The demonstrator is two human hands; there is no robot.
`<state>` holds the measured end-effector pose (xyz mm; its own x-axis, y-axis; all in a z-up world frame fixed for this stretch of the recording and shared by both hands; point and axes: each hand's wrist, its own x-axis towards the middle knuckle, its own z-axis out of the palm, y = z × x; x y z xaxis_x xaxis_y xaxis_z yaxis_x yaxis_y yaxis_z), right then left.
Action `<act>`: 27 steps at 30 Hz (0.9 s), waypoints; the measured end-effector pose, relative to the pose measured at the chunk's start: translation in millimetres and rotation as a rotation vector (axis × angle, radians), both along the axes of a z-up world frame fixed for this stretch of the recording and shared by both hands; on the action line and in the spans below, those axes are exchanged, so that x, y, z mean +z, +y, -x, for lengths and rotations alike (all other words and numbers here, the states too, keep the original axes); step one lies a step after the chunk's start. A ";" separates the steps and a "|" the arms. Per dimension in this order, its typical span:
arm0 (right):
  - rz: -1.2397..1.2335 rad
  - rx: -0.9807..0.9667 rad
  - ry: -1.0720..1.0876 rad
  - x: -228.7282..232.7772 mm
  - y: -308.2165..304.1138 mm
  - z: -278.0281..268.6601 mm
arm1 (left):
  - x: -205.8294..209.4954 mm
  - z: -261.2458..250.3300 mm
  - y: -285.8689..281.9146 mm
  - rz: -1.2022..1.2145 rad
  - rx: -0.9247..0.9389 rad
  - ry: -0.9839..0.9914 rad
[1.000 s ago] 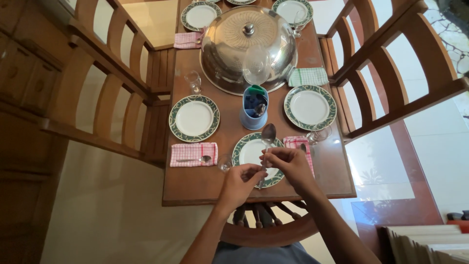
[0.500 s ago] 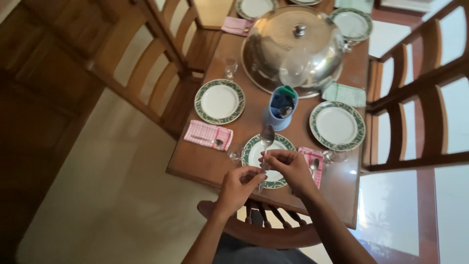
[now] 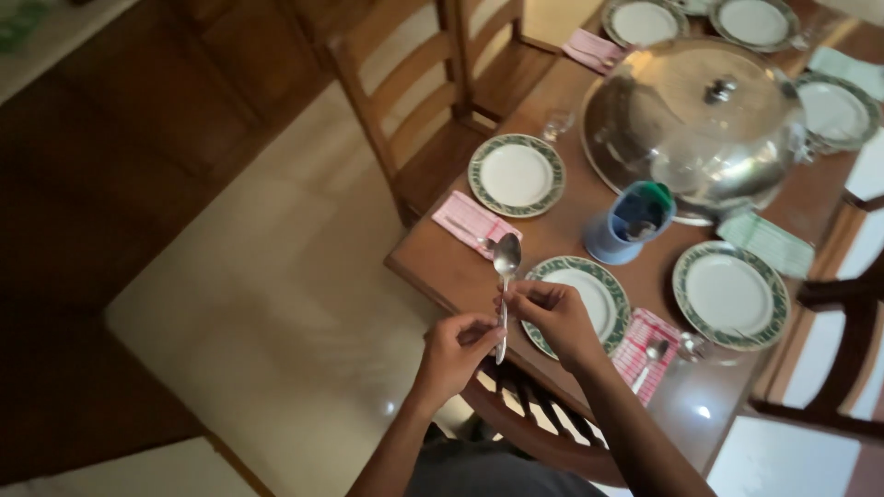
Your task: Setting a dining table with plates, napkins, and utensils, and inspecting a spoon.
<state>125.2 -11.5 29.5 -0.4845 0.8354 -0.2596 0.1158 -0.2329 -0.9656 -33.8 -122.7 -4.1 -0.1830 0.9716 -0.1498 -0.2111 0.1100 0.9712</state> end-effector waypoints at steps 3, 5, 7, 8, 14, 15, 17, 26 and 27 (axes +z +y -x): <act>-0.007 0.064 0.075 -13.2 -3.7 16.8 | -2.6 12.7 -14.5 0.007 0.034 -0.076; -0.008 0.103 0.067 -16.5 -8.9 26.3 | 8.3 20.8 -27.7 0.015 0.065 -0.060; -0.006 0.141 0.059 -17.0 -16.3 36.5 | 9.0 26.8 -41.4 0.027 0.097 -0.044; 0.003 0.167 0.046 -16.0 -21.1 42.0 | 3.9 29.2 -47.8 0.012 0.132 -0.013; 0.075 0.247 0.122 -1.8 -57.5 77.5 | 4.1 47.5 -88.7 0.011 0.232 -0.035; 0.053 0.256 0.077 -2.5 -62.2 82.6 | -0.6 49.9 -95.8 -0.009 0.245 -0.049; 0.060 0.285 0.112 -16.6 -69.9 89.3 | 4.4 55.4 -109.8 -0.002 0.268 -0.043; 0.065 0.427 0.162 -36.8 -94.8 117.4 | -5.4 66.9 -151.2 -0.006 0.383 -0.057; 0.050 0.449 0.143 -35.0 -94.5 119.5 | -5.6 67.6 -152.2 0.011 0.390 -0.039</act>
<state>5.8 -106.0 -5.5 -0.8289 0.5228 -0.1988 0.0828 -0.2369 -0.9680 -101.4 -274.9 -9.6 -0.5326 0.8283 -0.1742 -0.2760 0.0245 0.9608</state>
